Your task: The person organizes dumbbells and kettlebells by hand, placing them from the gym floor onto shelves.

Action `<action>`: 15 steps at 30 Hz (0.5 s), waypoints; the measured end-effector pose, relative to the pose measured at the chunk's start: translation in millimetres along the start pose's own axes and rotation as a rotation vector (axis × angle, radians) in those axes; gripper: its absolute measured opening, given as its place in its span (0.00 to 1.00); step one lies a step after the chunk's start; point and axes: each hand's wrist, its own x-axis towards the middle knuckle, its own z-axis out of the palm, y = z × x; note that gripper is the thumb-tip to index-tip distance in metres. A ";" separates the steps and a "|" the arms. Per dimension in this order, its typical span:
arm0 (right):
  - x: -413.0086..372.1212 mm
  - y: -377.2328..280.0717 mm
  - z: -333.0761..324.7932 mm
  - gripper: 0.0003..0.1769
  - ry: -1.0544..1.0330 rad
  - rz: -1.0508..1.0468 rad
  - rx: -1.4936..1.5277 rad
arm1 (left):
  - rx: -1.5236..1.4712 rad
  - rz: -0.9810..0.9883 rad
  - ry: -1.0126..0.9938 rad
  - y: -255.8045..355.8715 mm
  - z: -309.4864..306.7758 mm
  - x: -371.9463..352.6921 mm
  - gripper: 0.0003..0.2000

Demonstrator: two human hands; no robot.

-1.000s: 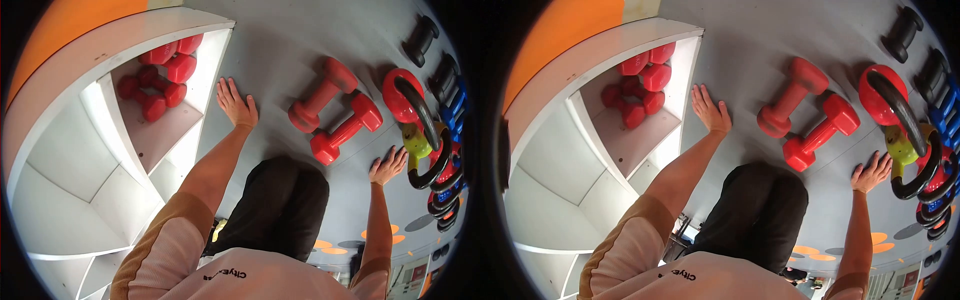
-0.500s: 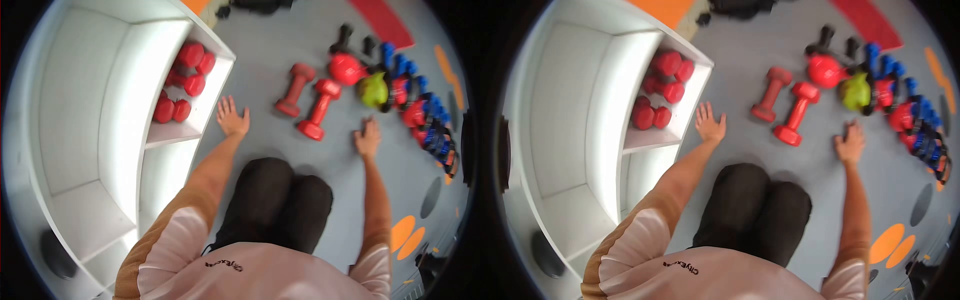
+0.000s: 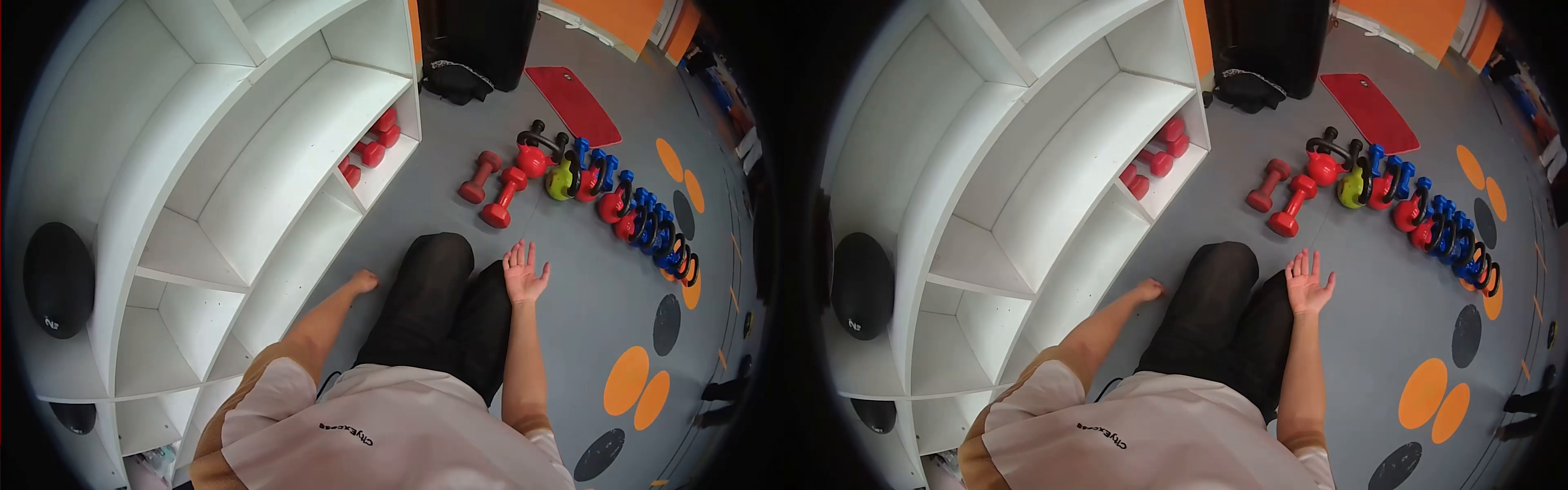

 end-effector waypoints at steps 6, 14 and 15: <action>30.0 2.3 -27.3 0.34 0.159 0.055 -0.126 | -0.514 -0.130 -0.066 48.5 -48.1 39.1 0.12; 107.1 47.1 15.7 0.41 -0.143 0.107 -0.104 | -1.595 0.163 0.021 161.9 -205.1 121.2 0.19; 118.4 53.1 5.9 0.44 -0.155 0.129 -0.086 | -1.575 0.137 0.020 164.3 -219.0 139.1 0.19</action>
